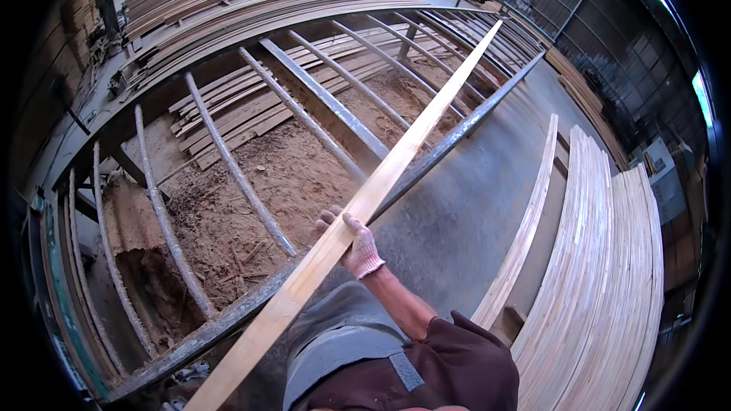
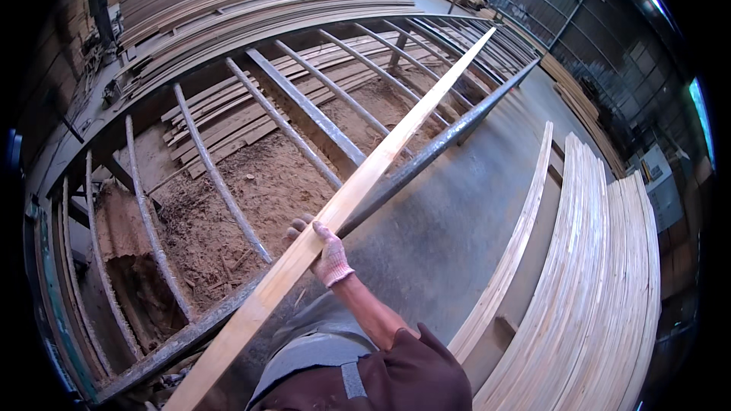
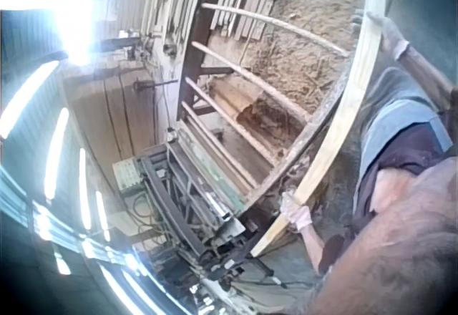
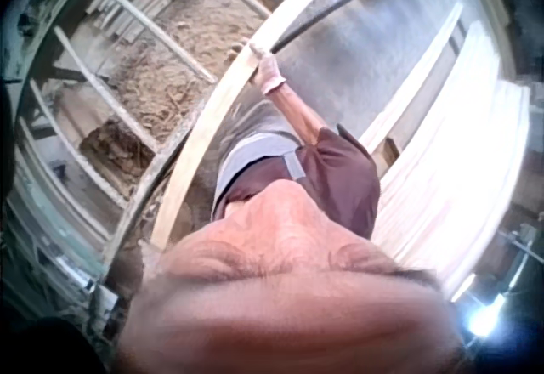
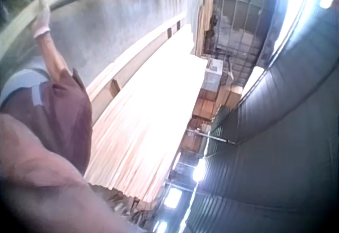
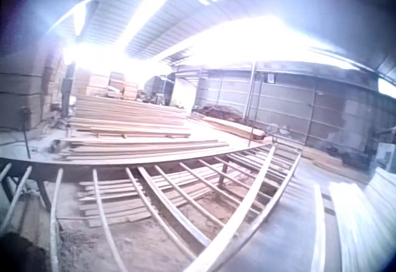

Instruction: The person arranges thin wooden planks on a metal rack, then carries a large plywood sheet to a stack. They continue to pick up and place multiple planks onto the rack, organizing the lumber in the workshop.

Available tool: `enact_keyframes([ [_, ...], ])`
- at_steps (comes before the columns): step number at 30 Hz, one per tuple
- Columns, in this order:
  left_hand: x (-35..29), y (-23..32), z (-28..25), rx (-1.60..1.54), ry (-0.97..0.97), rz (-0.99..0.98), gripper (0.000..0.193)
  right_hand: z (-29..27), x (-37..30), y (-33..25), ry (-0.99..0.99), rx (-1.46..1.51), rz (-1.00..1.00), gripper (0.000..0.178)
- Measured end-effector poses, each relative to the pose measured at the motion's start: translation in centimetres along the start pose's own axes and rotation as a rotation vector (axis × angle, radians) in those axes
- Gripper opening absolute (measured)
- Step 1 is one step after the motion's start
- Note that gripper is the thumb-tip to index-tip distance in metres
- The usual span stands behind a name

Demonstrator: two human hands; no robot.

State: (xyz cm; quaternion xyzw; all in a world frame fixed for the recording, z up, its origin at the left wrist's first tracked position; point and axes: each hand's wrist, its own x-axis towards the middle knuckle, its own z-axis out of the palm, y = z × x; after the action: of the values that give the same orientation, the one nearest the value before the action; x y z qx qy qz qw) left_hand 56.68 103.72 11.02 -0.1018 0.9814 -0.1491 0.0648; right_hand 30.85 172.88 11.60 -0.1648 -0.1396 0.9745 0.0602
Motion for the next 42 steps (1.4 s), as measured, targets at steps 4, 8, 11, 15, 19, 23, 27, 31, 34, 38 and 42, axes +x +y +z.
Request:
enact_keyframes([
  [4,4.0,8.2,-11.5,0.011,0.051,0.013,0.079,-0.4,3.4,1.4,0.087,-0.113,0.066,0.048],
  [8,9.2,14.6,-11.0,-0.095,0.069,0.067,0.075,1.6,5.4,0.9,0.088,-0.214,0.045,0.047],
  [11,13.7,19.1,-12.0,-0.122,0.072,0.124,0.072,-0.1,9.0,-2.0,0.163,-0.175,-0.02,0.045],
  [15,18.9,22.9,-13.2,-0.129,0.115,0.138,0.069,-0.7,13.8,-4.8,0.134,-0.294,0.086,0.042],
  [19,23.3,23.4,-14.9,-0.115,0.159,0.115,0.066,2.0,15.0,-1.8,0.113,-0.458,0.381,0.042],
  [23,27.6,23.5,-17.2,-0.138,0.399,0.171,0.059,1.7,20.9,0.4,-0.044,-0.48,0.473,0.033],
  [27,28.5,29.1,-26.2,-0.173,0.383,0.201,0.094,5.9,28.8,3.4,-0.099,-0.443,0.436,0.039],
  [31,19.7,31.3,-26.4,-0.36,0.25,0.041,0.093,11.3,40.9,7.6,-0.321,-0.54,0.451,0.033],
  [34,11.7,29.9,-23.6,-0.465,0.202,-0.173,0.08,15.3,54.6,6.7,-0.165,-0.599,0.315,0.046],
  [38,-7.8,32.3,-14.3,-0.798,-0.35,-1.018,0.069,16.7,47.0,13.1,-0.302,-1.002,0.351,0.059],
  [42,-30.9,46.7,6.9,-0.779,-0.792,-0.723,0.05,13.2,34.4,18.7,-0.56,-0.987,0.606,0.029],
])
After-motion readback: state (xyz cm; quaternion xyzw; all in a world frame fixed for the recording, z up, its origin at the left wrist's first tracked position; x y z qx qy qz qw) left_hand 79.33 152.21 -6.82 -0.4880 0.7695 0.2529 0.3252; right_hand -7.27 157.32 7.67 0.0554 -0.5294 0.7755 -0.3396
